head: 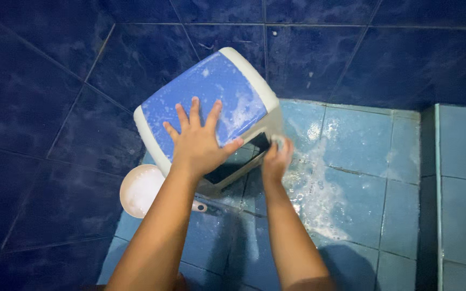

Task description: The person scrubs the top and sides of a plastic stool using a sponge and soapy water, turning the stool over to reach different parts.

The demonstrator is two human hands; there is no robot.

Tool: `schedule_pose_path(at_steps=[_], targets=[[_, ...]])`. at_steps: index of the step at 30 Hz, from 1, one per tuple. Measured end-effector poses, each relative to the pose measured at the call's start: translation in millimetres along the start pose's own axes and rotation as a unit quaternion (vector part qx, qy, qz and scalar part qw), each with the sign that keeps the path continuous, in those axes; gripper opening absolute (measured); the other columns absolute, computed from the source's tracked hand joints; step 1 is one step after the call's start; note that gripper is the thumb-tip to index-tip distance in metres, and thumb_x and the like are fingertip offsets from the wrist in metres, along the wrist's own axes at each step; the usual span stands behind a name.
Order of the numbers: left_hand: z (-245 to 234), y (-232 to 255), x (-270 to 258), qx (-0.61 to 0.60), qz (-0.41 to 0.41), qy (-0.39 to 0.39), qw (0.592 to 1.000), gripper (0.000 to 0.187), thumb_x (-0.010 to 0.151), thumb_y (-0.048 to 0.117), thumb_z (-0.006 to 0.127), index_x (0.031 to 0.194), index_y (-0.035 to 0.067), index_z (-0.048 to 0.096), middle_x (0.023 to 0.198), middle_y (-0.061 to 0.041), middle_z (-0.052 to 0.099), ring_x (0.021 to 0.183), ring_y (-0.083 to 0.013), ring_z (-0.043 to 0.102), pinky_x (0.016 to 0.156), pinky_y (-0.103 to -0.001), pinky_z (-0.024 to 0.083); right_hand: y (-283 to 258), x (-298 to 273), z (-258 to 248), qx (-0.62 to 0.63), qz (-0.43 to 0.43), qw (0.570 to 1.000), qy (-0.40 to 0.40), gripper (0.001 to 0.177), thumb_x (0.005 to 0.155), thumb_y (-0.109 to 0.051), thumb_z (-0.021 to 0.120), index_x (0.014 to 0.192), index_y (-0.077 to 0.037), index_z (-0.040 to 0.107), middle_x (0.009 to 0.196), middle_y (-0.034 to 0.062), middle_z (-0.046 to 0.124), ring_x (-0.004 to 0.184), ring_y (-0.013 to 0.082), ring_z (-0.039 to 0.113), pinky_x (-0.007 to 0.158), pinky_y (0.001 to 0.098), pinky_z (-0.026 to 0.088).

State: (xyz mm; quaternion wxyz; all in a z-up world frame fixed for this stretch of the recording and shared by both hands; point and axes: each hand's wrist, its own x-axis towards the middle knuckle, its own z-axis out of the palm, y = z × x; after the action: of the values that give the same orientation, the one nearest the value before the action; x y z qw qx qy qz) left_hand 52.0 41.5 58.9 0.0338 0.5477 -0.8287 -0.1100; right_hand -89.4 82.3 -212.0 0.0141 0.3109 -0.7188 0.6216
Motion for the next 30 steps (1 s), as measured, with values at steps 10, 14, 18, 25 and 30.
schedule_pose_path(at_steps=[10, 14, 18, 25, 30], targets=[[0.5, -1.6, -0.8, 0.000, 0.006, 0.013, 1.000, 0.101, 0.071, 0.070, 0.074, 0.155, 0.027, 0.038, 0.162, -0.028, 0.019, 0.147, -0.0599, 0.007, 0.107, -0.082, 0.005, 26.8, -13.5, 3.5, -0.029, -0.055, 0.998, 0.000, 0.023, 0.095, -0.001, 0.061, 0.118, 0.001, 0.063, 0.121, 0.0255, 0.061, 0.115, 0.0446, 0.058, 0.100, 0.0483, 0.046], [1.7, -2.5, 2.6, 0.006, 0.010, 0.017, 1.000, 0.101, 0.073, 0.072, 0.073, 0.155, 0.026, 0.037, 0.162, -0.029, 0.018, 0.147, -0.0606, 0.007, 0.106, -0.082, 0.005, 21.7, -12.6, 5.9, -0.007, -0.045, 0.998, -0.036, 0.022, 0.096, -0.003, 0.057, 0.117, 0.001, 0.063, 0.120, 0.0236, 0.060, 0.115, 0.0427, 0.059, 0.103, 0.0476, 0.047], [5.6, -5.7, -5.0, -0.004, 0.010, 0.006, 1.000, 0.101, 0.073, 0.071, 0.074, 0.155, 0.026, 0.037, 0.163, -0.028, 0.017, 0.148, -0.0597, 0.006, 0.108, -0.082, 0.004, 35.3, -33.6, 19.8, 0.001, -0.033, 0.999, -0.007, 0.027, 0.097, -0.006, 0.055, 0.122, 0.001, 0.061, 0.121, 0.0207, 0.059, 0.115, 0.0384, 0.057, 0.102, 0.0466, 0.046], [-0.4, -1.8, -0.9, -0.003, 0.005, 0.001, 1.000, 0.100, 0.074, 0.069, 0.073, 0.156, 0.027, 0.035, 0.163, -0.028, 0.016, 0.148, -0.0598, 0.004, 0.108, -0.081, 0.004, 75.8, -60.5, 31.1, 0.112, 0.116, 0.987, 0.027, 0.026, 0.106, -0.017, 0.052, 0.126, -0.002, 0.060, 0.116, 0.0094, 0.060, 0.107, 0.0251, 0.058, 0.099, 0.0429, 0.047], [2.0, -4.1, -4.0, -0.009, 0.019, 0.006, 1.000, 0.099, 0.075, 0.069, 0.073, 0.156, 0.027, 0.036, 0.164, -0.028, 0.017, 0.147, -0.0597, 0.005, 0.108, -0.082, 0.004, 31.6, -135.0, 30.0, -0.060, -0.117, 0.990, 0.043, 0.021, 0.110, -0.025, 0.052, 0.122, -0.012, 0.063, 0.119, 0.0096, 0.063, 0.118, 0.0267, 0.058, 0.105, 0.0404, 0.047]])
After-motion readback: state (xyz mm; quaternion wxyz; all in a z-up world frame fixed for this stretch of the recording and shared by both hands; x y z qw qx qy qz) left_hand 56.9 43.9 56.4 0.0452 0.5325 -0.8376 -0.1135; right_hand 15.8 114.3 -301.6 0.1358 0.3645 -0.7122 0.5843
